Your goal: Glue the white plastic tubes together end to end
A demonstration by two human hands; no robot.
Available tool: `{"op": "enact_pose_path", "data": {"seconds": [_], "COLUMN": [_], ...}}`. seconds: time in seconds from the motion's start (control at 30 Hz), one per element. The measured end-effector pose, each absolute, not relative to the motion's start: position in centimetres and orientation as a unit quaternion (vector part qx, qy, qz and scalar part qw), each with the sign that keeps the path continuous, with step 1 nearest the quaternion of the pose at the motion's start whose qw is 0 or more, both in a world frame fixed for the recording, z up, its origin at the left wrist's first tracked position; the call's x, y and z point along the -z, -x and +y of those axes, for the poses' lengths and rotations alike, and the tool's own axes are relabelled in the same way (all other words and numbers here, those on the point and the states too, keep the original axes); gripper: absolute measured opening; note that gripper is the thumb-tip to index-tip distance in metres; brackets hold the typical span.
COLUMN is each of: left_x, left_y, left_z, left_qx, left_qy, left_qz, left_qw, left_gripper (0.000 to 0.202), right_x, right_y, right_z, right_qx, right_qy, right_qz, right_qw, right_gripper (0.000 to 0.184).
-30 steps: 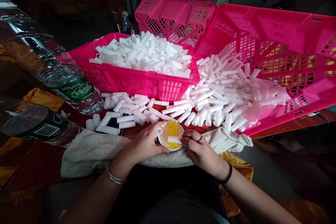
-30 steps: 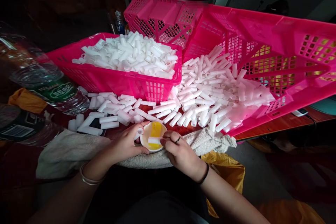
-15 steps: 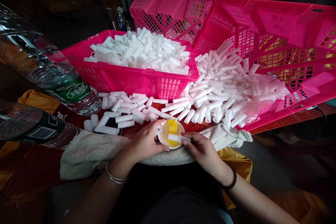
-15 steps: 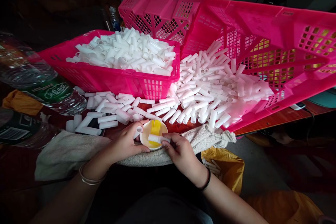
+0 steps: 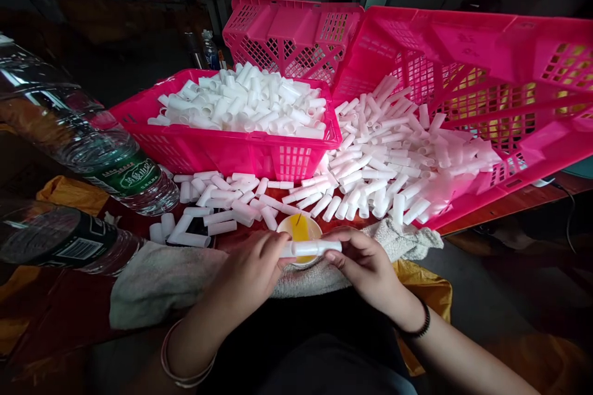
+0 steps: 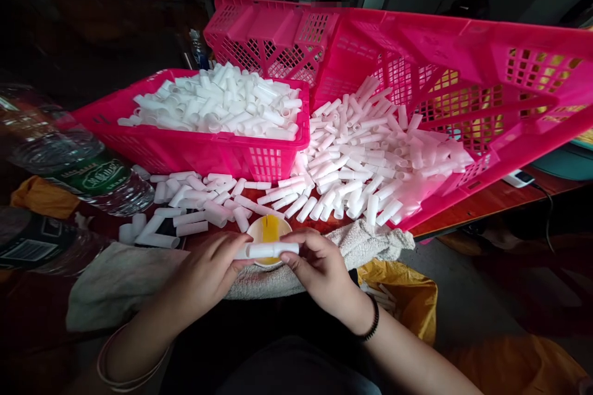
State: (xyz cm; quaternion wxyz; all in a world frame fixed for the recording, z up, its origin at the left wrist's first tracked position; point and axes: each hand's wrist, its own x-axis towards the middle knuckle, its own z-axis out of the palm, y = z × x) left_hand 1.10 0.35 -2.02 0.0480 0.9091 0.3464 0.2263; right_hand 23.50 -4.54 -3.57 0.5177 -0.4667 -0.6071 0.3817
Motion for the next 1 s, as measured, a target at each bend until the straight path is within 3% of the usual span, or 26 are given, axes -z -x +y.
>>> {"op": "enact_pose_path", "data": {"seconds": [0.13, 0.27, 0.37, 0.5, 0.57, 0.67, 0.73, 0.9, 1.0], "left_x": [0.2, -0.7, -0.3, 0.4, 0.4, 0.4, 0.7, 1.8, 2.3], "left_y": [-2.3, -4.9, -7.4, -8.8, -7.4, -2.6, 0.8, 2.7, 1.1], "left_z": [-1.5, -3.8, -5.9, -7.5, -6.3, -1.2, 3.1, 8.8, 8.6], "left_qx": [-0.180, -0.151, -0.144, -0.135, -0.163, -0.233, -0.224, -0.116, -0.079], "left_qy": [-0.924, -0.928, -0.917, -0.951, -0.951, -0.907, -0.882, -0.913, -0.926], "left_qz": [0.336, 0.294, 0.287, 0.243, 0.241, 0.348, 0.415, 0.390, 0.368], "left_qw": [-0.010, 0.171, 0.236, 0.138, 0.107, 0.048, 0.000, 0.000, 0.005], "left_gripper": [0.018, 0.013, 0.012, 0.020, 0.030, 0.031, 0.031, 0.045, 0.036], "right_x": [0.8, 0.0, 0.7, 1.8, 1.9, 1.7, 1.7, 2.4, 3.4], "right_y": [-24.2, -23.8, -23.0, -25.1, -28.1, -33.5, -35.7, -32.5, -28.8], "right_z": [-5.5, -7.2, -8.9, -11.7, -13.3, -14.8, -14.2, -5.6, 0.4], "right_qx": [-0.263, -0.083, -0.102, -0.181, -0.181, -0.094, -0.038, 0.016, 0.014], "right_qy": [0.464, 0.459, 0.534, 0.615, 0.660, 0.730, 0.737, 0.614, 0.532], "right_qz": [-0.730, -0.769, -0.714, -0.638, -0.632, -0.639, -0.649, -0.760, -0.834], "right_qw": [0.427, 0.437, 0.442, 0.426, 0.364, 0.225, 0.182, 0.212, 0.150], "right_gripper": [0.011, 0.023, 0.031, 0.035, 0.037, 0.037, 0.034, 0.021, 0.026]}}
